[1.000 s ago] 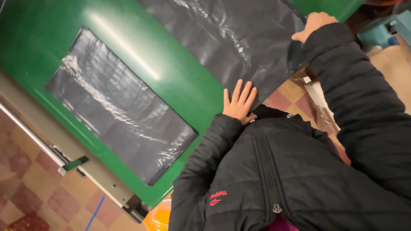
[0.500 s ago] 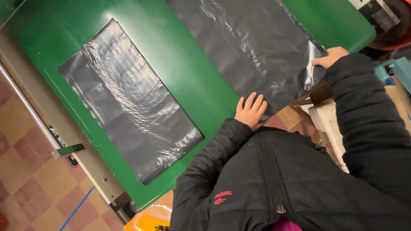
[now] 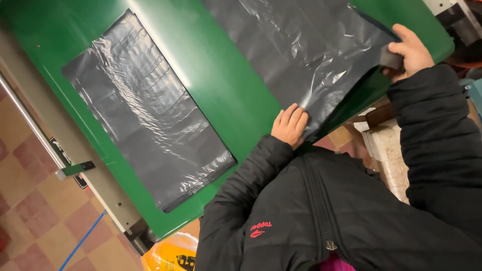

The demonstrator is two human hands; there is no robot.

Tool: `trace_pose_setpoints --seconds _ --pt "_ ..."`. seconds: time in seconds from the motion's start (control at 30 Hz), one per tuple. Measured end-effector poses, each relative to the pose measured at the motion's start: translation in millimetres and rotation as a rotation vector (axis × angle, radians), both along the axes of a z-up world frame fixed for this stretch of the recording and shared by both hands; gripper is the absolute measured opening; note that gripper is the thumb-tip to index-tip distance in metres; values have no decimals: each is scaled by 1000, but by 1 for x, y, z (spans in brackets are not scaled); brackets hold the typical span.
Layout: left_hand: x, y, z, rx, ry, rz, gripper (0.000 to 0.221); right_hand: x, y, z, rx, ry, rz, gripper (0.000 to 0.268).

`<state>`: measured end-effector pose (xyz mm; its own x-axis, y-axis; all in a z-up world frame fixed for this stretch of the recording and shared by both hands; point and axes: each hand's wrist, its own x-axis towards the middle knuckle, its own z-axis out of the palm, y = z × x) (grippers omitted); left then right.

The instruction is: Folding black plastic bags and inserting them into yellow plastic sleeves.

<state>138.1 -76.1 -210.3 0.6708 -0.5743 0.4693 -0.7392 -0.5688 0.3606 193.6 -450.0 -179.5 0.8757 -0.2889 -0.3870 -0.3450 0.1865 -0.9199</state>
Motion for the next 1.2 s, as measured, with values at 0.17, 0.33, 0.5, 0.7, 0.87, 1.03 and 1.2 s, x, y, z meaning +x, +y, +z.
trace_pose_setpoints --seconds 0.17,0.33,0.5,0.7,0.87,1.03,1.2 --pt "6 31 -8 -196 299 -117 46 -1 -50 -24 -98 34 218 37" --pt "37 63 51 -394 755 91 15 41 -25 29 1 187 412 41" --pt "123 77 -13 -462 683 456 30 161 63 37 -724 199 406 51" --pt "152 81 -99 -352 660 622 43 307 96 -113 -1683 -481 182 76" --pt "166 80 -99 -245 690 699 41 356 131 -94 -1392 51 245 93" --pt "173 76 -73 -127 747 671 36 385 112 -112 -1091 245 510 65" --pt "174 78 -57 -185 822 732 44 366 117 -107 -983 -613 431 42"
